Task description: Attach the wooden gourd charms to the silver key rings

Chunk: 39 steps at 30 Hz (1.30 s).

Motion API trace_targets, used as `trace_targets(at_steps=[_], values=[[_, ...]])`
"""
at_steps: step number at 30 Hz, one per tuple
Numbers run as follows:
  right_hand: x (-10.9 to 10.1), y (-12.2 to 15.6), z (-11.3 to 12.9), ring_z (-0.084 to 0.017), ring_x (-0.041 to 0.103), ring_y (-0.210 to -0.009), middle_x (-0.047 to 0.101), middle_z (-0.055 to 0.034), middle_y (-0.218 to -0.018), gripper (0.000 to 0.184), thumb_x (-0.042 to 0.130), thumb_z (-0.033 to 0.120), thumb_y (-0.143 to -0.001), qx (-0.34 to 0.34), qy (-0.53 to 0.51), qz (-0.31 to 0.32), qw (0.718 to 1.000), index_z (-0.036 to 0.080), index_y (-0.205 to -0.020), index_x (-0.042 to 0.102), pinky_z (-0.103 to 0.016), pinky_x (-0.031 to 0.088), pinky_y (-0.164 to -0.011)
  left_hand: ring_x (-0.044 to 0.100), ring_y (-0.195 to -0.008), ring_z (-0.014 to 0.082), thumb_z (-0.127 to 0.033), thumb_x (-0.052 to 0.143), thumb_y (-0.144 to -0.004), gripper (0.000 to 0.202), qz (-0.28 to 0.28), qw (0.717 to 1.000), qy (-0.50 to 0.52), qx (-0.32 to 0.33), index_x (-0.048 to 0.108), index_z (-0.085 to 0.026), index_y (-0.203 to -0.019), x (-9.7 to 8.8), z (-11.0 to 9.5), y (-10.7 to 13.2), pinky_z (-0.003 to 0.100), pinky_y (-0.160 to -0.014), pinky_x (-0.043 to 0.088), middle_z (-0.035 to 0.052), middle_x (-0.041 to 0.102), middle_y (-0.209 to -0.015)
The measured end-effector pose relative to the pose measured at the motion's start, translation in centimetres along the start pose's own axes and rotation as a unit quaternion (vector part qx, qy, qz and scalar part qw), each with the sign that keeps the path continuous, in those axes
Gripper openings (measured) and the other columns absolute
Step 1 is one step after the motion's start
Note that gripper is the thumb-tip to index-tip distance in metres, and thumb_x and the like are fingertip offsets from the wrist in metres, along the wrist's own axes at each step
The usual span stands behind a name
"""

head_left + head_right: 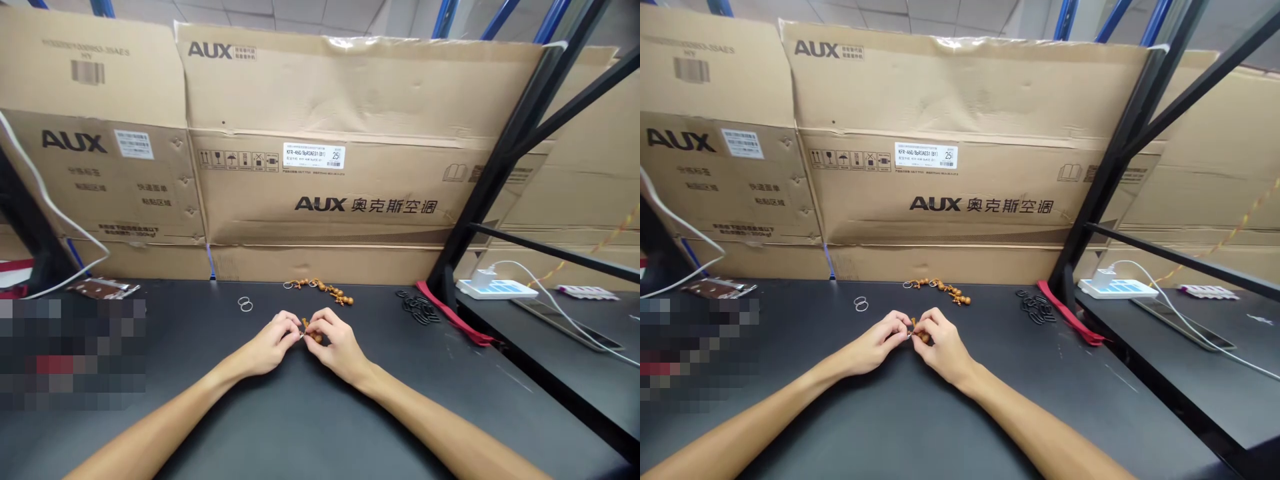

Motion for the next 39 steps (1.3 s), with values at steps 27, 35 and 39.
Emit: trace_targets(at_steps=[27, 35, 39], values=[[0.8, 0.0, -1.8, -0.018, 0.052, -0.076, 0.059, -0.0023, -0.077, 0.006, 0.064, 0.023, -0.082, 0.024, 0.121, 0.116, 0.986, 0.020, -0.079, 0.060, -0.032, 0.045, -0.070, 0.049, -0.098, 0.0236, -0.038, 0.061, -0.083, 0.021, -0.050, 0.970, -0.224, 0.074, 0.055, -0.019, -0.079, -0.6, -1.4, 0.9, 0.039, -0.085, 0.040, 0.0073, 0.053, -0.109], [0.9, 0.0, -1.0, -0.017, 0.052, -0.079, 0.059, -0.0028, -0.082, 0.003, 0.062, 0.022, -0.083, 0.017, 0.108, 0.133, 0.985, 0.020, -0.081, 0.060, -0.032, 0.046, -0.074, 0.049, -0.101, 0.0234, -0.024, 0.047, -0.092, 0.016, -0.045, 0.959, -0.269, 0.081, 0.057, -0.019, -0.081, 0.1, -1.1, 0.8, 0.041, -0.087, 0.039, 0.0078, 0.053, -0.110], [0.7, 0.0, -1.6, -0.019, 0.052, -0.083, 0.060, -0.0041, -0.088, 0.005, 0.063, 0.023, -0.083, 0.009, 0.124, 0.142, 0.982, 0.020, -0.087, 0.061, -0.034, 0.046, -0.077, 0.049, -0.098, 0.0228, -0.021, 0.042, -0.093, 0.018, -0.028, 0.961, -0.264, 0.074, 0.057, -0.019, -0.084, -0.2, -0.5, 0.6, 0.040, -0.086, 0.041, 0.0075, 0.053, -0.111]])
Point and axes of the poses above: each hand's wrist, its own y-axis away from the middle knuckle, its own x-axis out of the palm, z = x × y, the point moved 8 cm from there along -y, towards the middle knuckle
